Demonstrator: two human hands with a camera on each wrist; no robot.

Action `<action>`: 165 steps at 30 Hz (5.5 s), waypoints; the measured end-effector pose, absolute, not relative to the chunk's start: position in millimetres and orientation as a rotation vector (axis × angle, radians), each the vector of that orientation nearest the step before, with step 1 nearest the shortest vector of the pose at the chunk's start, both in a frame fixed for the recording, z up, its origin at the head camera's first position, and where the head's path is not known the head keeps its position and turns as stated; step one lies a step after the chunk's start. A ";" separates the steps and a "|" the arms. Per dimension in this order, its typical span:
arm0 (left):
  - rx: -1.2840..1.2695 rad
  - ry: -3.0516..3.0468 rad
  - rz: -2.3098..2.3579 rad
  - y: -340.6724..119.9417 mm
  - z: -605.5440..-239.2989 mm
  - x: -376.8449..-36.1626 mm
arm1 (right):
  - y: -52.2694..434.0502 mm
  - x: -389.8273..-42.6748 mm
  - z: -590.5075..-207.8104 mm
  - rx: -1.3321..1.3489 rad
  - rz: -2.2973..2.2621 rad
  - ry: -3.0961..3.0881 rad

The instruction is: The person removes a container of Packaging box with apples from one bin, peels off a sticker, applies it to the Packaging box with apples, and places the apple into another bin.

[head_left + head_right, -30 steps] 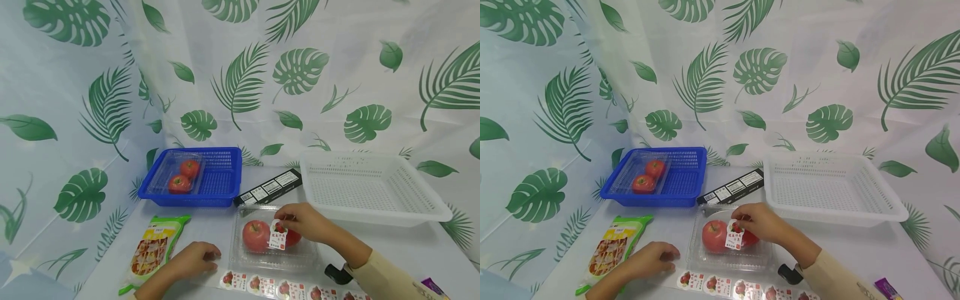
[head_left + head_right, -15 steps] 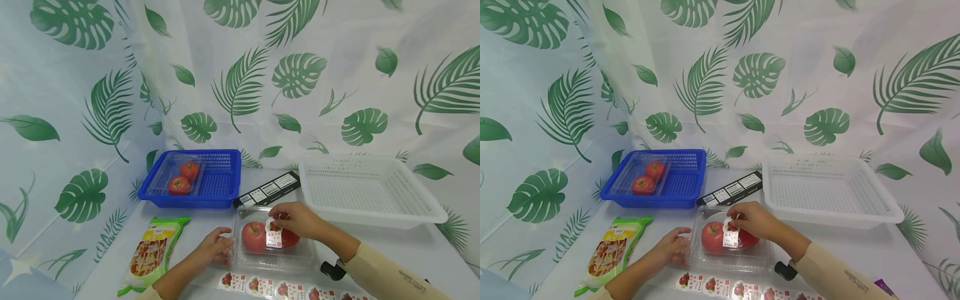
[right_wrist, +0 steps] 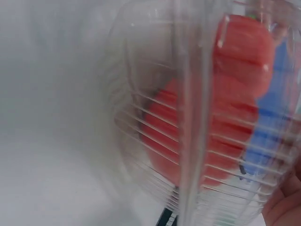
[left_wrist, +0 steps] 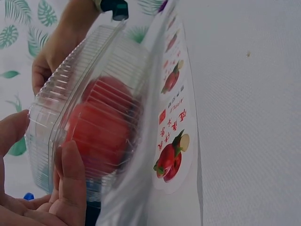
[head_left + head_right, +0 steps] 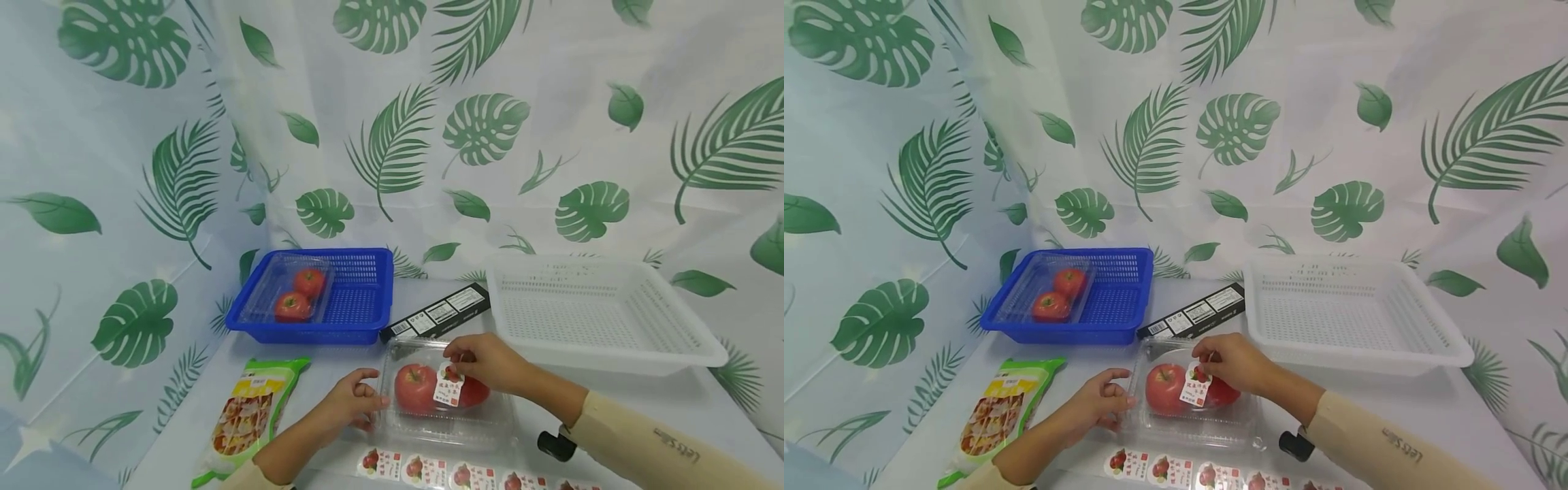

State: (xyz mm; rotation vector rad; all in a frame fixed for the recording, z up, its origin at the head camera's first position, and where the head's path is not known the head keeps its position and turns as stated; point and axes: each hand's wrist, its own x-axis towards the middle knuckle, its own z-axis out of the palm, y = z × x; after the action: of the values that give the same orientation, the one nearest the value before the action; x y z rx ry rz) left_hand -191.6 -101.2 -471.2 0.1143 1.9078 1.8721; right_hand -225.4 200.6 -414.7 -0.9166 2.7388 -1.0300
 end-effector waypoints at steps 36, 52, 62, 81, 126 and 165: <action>0.092 1.859 1.924 -101.8 -477.7 -188.5 | 176.7 -232.2 -429.0 -0.799 -0.873 2.951; 0.080 1.863 1.913 -101.4 -477.2 -187.5 | 179.9 -225.8 -428.4 -1.066 -0.696 3.056; 0.082 1.844 1.934 -101.4 -479.4 -187.0 | 182.7 -206.3 -425.8 -1.207 -0.547 3.003; 0.075 1.847 1.929 -101.1 -481.0 -186.1 | 184.5 -167.2 -427.1 -1.268 -0.649 2.894; 0.058 1.836 1.933 -100.9 -479.5 -184.8 | 220.8 -166.5 -428.0 -1.295 -0.644 2.912; 0.182 2.001 1.760 -92.6 -476.6 -260.6 | 248.6 -136.6 -459.6 0.043 -1.050 2.714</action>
State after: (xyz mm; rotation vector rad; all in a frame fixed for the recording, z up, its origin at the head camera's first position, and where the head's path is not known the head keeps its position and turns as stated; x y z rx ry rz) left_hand -260.6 -92.6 -476.6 0.1820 2.0009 1.7595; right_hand -136.6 248.6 -459.6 0.0434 2.7137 -1.0504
